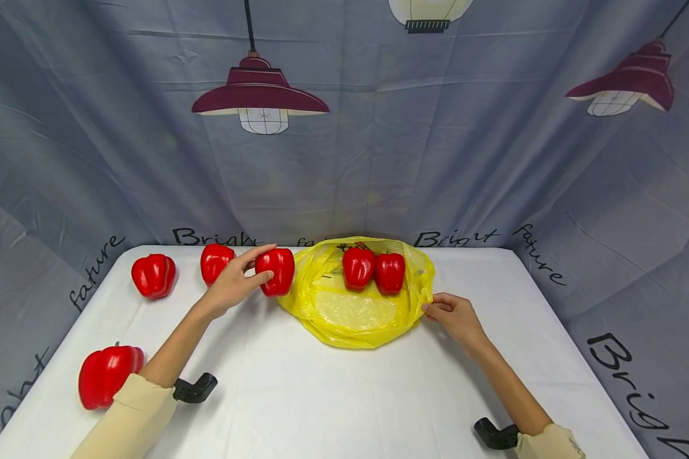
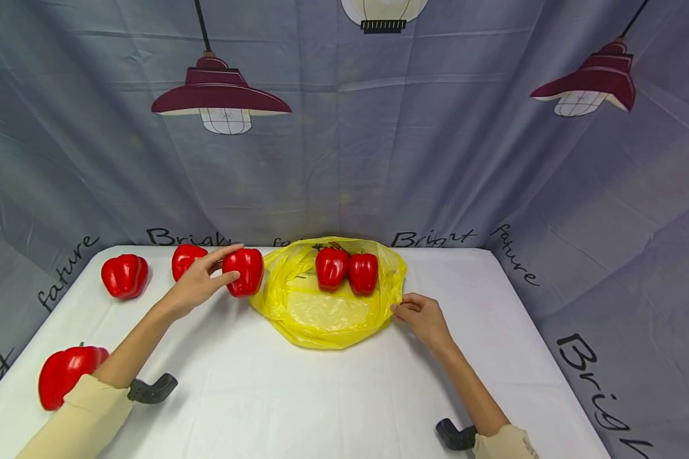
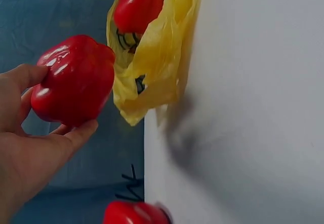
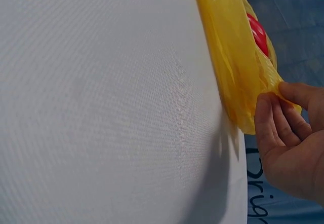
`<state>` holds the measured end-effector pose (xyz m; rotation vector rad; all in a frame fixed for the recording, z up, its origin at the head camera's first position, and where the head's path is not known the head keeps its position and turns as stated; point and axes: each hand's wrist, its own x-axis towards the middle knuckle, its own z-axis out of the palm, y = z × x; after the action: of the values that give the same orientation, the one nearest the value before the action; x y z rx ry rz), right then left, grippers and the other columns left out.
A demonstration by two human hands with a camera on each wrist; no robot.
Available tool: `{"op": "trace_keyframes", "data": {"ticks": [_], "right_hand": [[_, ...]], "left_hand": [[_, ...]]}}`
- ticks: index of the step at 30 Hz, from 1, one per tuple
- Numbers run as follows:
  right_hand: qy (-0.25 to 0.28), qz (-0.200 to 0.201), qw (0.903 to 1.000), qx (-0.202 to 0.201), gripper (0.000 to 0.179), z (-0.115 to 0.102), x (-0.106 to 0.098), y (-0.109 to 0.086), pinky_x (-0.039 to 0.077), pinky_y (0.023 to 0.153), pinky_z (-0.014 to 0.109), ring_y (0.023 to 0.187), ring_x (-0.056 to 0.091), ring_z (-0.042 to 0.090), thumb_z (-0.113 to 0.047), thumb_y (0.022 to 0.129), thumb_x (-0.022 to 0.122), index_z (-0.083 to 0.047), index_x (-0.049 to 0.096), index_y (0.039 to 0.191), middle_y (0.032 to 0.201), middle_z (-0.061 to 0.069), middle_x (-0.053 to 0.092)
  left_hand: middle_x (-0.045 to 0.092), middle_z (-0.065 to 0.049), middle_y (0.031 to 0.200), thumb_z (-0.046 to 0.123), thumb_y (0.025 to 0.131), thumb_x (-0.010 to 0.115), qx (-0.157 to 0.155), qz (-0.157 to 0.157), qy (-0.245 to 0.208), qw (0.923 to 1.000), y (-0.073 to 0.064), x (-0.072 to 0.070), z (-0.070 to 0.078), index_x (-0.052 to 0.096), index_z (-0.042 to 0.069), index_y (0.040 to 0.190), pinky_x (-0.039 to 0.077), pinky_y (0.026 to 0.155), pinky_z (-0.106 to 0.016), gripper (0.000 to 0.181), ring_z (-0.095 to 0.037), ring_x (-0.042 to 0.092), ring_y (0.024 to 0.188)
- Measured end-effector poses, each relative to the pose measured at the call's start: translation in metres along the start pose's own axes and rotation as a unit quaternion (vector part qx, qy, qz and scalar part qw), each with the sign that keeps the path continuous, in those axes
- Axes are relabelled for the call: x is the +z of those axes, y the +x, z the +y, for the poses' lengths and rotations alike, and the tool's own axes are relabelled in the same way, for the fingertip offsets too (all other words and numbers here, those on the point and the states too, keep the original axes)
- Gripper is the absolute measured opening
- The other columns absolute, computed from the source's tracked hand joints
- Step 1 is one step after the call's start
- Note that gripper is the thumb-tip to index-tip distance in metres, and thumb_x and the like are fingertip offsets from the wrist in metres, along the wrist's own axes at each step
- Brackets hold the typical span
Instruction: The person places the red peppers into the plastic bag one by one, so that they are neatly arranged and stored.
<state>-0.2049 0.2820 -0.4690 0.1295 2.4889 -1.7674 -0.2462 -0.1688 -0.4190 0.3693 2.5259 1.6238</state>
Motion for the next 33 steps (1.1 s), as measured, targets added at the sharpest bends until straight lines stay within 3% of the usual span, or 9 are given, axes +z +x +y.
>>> {"op": "trace_keyframes", "data": {"ticks": [14,26,33], "right_hand": [[0.0,0.001,1.0,0.004,0.033,-0.001,0.0,0.0,0.057,0.082,0.028,0.09,0.069,0.023,-0.01,0.096,0.068,0.012,0.061,0.119,0.094,0.011,0.071],[-0.004,-0.002,1.0,0.009,0.036,-0.004,0.0,-0.001,0.057,0.085,0.031,0.094,0.069,0.027,-0.014,0.096,0.068,0.011,0.061,0.121,0.098,0.012,0.07],[-0.007,-0.001,0.9999,0.007,0.035,-0.002,0.0,-0.001,0.057,0.084,0.03,0.093,0.069,0.027,-0.013,0.096,0.068,0.011,0.061,0.121,0.096,0.011,0.07]], "left_hand": [[0.044,-0.016,0.148,0.009,0.096,0.063,0.031,-0.062,-0.052,0.9962,0.042,0.038,0.01,0.044,0.013,0.151,0.048,0.1,-0.051,0.057,-0.038,0.042,0.133],[0.045,-0.017,0.146,0.006,0.097,0.062,0.038,-0.07,-0.055,0.9953,0.064,0.061,0.01,0.044,0.009,0.15,0.051,0.097,-0.047,0.056,-0.037,0.045,0.129],[0.045,-0.015,0.146,0.006,0.097,0.062,0.025,-0.074,-0.052,0.9956,0.075,0.069,0.012,0.046,0.012,0.149,0.052,0.096,-0.045,0.054,-0.036,0.049,0.128]]}}
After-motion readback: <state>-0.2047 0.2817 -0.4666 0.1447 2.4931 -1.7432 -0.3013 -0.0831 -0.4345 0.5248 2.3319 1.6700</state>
